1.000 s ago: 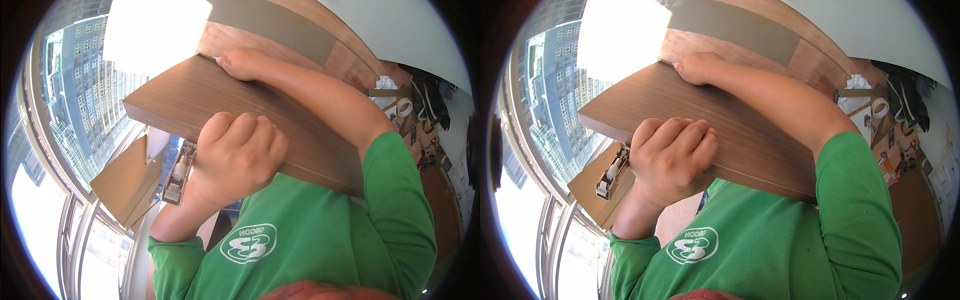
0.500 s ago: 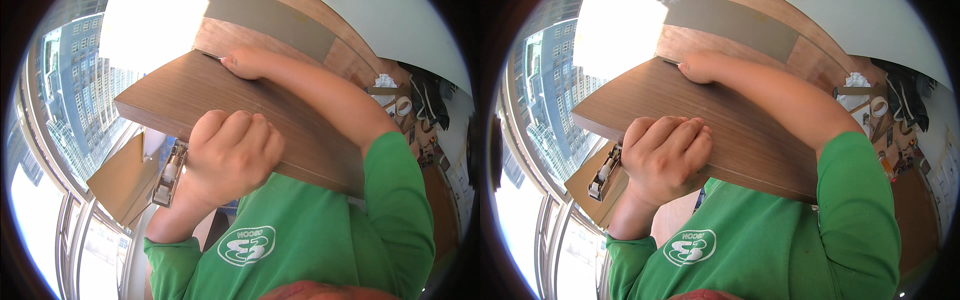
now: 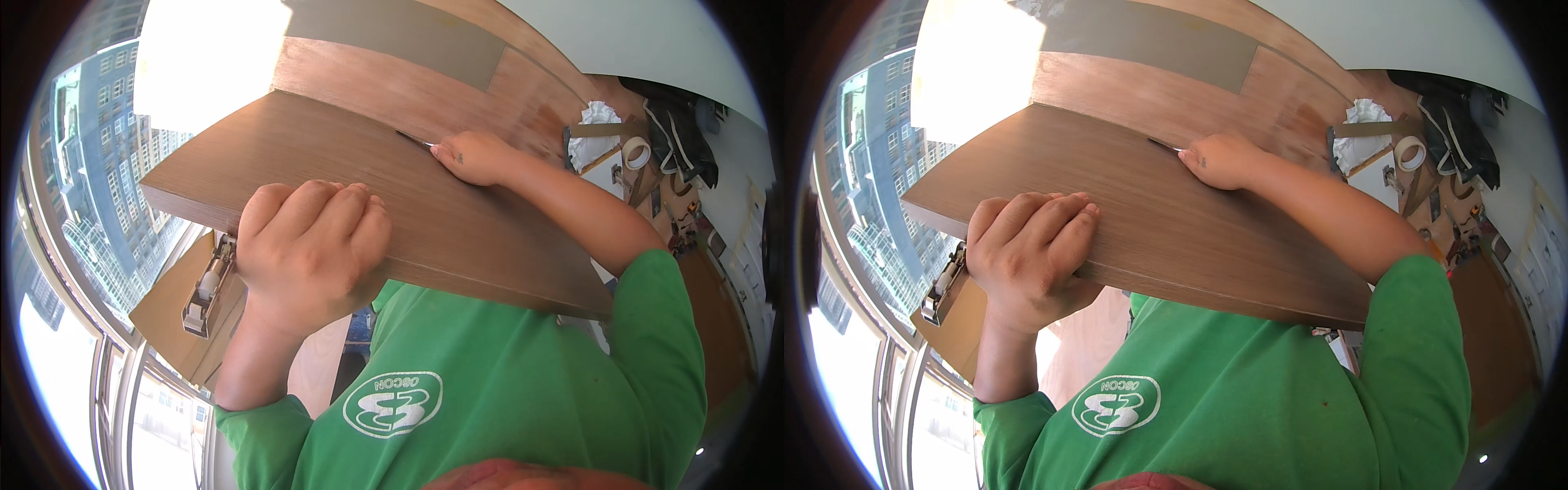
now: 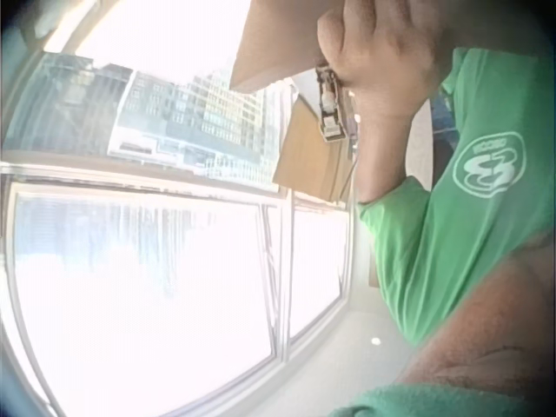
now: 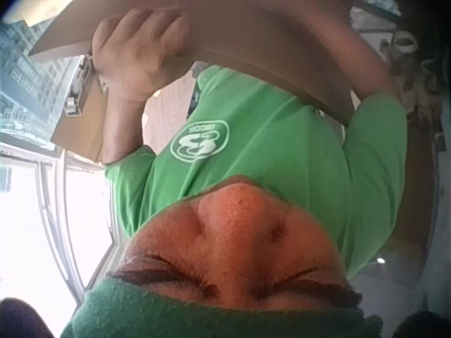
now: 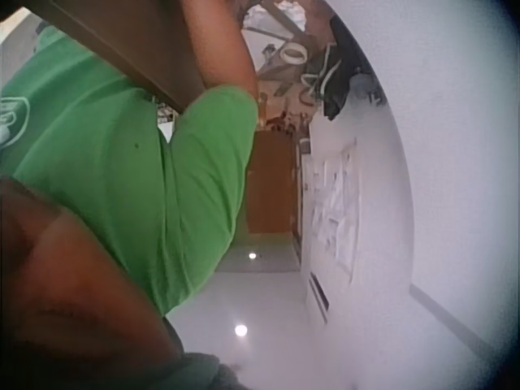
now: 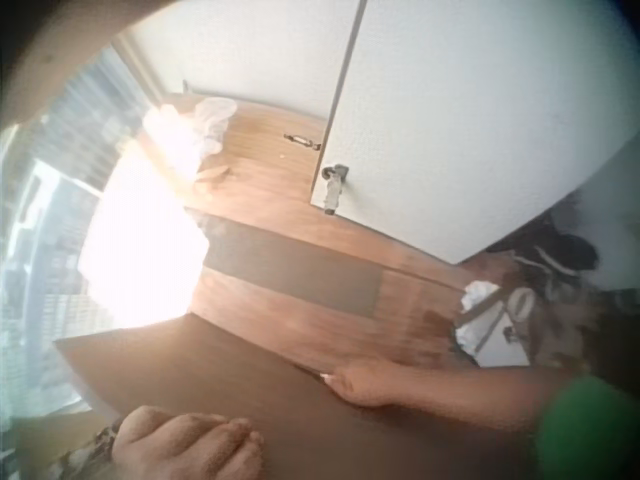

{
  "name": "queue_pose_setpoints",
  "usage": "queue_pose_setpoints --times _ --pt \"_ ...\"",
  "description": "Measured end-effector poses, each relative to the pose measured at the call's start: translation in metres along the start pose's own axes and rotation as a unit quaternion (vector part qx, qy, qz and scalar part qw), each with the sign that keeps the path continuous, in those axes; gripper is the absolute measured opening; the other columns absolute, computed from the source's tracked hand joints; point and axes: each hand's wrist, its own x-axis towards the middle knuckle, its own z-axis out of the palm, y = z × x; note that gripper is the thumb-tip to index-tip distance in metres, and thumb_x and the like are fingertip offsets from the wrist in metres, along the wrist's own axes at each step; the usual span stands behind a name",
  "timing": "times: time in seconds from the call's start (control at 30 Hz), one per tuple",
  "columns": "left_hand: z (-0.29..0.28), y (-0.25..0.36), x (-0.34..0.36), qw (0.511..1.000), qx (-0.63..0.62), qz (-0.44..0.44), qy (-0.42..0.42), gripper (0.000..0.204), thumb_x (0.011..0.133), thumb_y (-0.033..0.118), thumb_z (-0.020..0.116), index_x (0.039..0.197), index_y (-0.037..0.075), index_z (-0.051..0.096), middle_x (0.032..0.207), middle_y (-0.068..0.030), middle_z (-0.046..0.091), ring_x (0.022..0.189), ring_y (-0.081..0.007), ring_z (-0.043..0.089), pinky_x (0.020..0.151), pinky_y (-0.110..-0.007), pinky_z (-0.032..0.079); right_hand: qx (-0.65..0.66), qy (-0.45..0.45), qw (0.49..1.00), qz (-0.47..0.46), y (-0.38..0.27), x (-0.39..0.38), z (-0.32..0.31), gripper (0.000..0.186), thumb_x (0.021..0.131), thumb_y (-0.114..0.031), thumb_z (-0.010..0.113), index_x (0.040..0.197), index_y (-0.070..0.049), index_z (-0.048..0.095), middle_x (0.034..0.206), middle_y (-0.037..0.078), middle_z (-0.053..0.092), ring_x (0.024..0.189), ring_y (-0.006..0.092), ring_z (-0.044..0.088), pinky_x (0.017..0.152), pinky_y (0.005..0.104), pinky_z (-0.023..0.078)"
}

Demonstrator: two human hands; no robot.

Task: The person aligns and fits white cabinet doors onto a wooden cabinet frame, then uses a utility knife to trim the edge of a wooden panel. The person handles the doors and panel repeatedly to check fit and alignment.

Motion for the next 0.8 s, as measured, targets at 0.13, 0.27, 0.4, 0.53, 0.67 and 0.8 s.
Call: queue_pose_setpoints --times 0.13,0.27,0.4,0.53,0.67,0.8 --pt "-0.001 0.003 0.002 1.000 0.014 -0.001 -0.005 0.018 0.060 0.014 0.070 0.078 0.014 0.066 0.085 0.0026 0.074 0.075 -0.0130 0.069 0.066 -0.029 0.042 0.018 0.005 0.999 0.031 0.031 -0.034 0.017 0.052 0.111 -0.042 0.038 0.101 -0.004 0.071 0.100 0.025 0.073 0.096 0.0466 0.068 0.086 0.0569 0.052" --pt "-0.005 0.004 0.001 0.999 0.019 -0.016 -0.043 0.038 0.048 0.017 0.076 0.086 0.016 0.074 0.092 0.0035 0.078 0.082 -0.0162 0.073 0.071 -0.032 0.043 0.016 0.004 0.999 0.049 0.050 -0.058 0.028 0.048 0.110 -0.042 0.041 0.101 -0.004 0.070 0.099 0.024 0.073 0.094 0.0466 0.067 0.085 0.0568 0.052" --pt "-0.005 0.005 0.001 0.999 0.020 -0.015 -0.037 0.038 0.048 0.018 0.075 0.087 0.015 0.074 0.092 0.0030 0.078 0.082 -0.0172 0.072 0.071 -0.033 0.044 0.003 -0.016 0.997 0.076 0.070 -0.083 0.033 0.048 0.109 -0.042 0.042 0.100 -0.005 0.071 0.096 0.024 0.073 0.093 0.0470 0.067 0.084 0.0563 0.052" --pt "-0.006 0.007 0.002 0.998 0.026 -0.021 -0.046 0.038 0.049 0.018 0.075 0.087 0.015 0.074 0.092 0.0030 0.078 0.082 -0.0175 0.073 0.071 -0.033 0.044 0.018 -0.006 0.996 0.089 0.086 -0.102 0.045 0.049 0.109 -0.043 0.042 0.097 -0.004 0.070 0.093 0.024 0.072 0.091 0.0471 0.067 0.083 0.0561 0.052" --pt "-0.006 0.006 0.002 0.999 0.025 -0.017 -0.044 0.037 0.049 0.017 0.074 0.086 0.015 0.074 0.092 0.0029 0.078 0.082 -0.0173 0.073 0.071 -0.033 0.043 0.029 -0.008 0.995 0.097 0.100 -0.120 0.044 0.050 0.109 -0.044 0.043 0.096 -0.004 0.069 0.094 0.023 0.072 0.092 0.0459 0.067 0.083 0.0546 0.051" --pt "-0.005 0.007 0.002 0.999 0.026 -0.016 -0.042 0.035 0.051 0.015 0.072 0.086 0.015 0.074 0.092 0.0032 0.079 0.082 -0.0168 0.073 0.071 -0.032 0.043 0.063 -0.002 0.990 0.123 0.095 -0.130 0.033 0.050 0.109 -0.044 0.043 0.096 -0.003 0.068 0.096 0.024 0.071 0.092 0.0448 0.067 0.083 0.0531 0.050"
